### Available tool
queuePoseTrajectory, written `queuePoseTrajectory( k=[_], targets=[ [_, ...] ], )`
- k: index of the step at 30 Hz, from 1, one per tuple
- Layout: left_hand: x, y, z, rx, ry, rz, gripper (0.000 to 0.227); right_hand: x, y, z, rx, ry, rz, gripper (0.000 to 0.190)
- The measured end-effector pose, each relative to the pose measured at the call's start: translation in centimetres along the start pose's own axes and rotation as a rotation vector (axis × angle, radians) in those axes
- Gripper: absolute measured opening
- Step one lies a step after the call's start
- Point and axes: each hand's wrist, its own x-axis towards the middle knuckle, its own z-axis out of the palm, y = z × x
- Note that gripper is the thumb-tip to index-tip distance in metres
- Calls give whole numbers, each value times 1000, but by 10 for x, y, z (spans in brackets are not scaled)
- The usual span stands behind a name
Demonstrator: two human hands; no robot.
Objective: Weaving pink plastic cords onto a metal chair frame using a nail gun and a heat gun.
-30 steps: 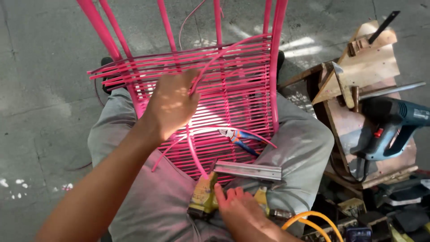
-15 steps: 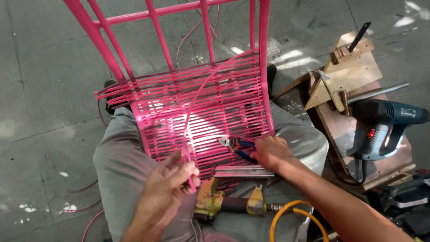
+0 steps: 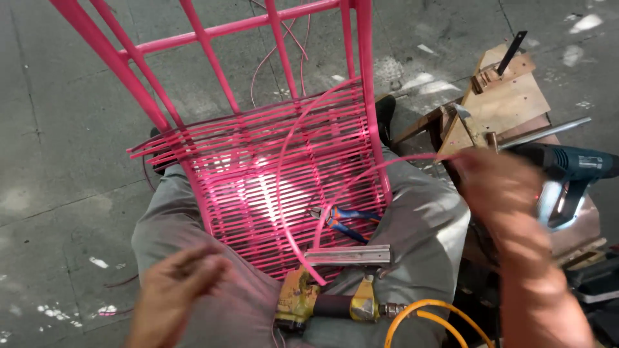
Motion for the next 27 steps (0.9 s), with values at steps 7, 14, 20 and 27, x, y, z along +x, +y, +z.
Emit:
queuePoseTrajectory(
  k=[7,14,20,27],
  targets=[
    [-38,137,30,203,189,518,25,51,9,-76,-162,118,156,20],
    [-27,216,153,927,33,1464,19,82,-165,-43,298,-26,-221,11],
    [64,183,181,759,-339,984,13,88,-183,-10,580,-65,-184,14],
    [106,158,193,584,-258,814,13,63,-178,46,928,273,74,14]
  ],
)
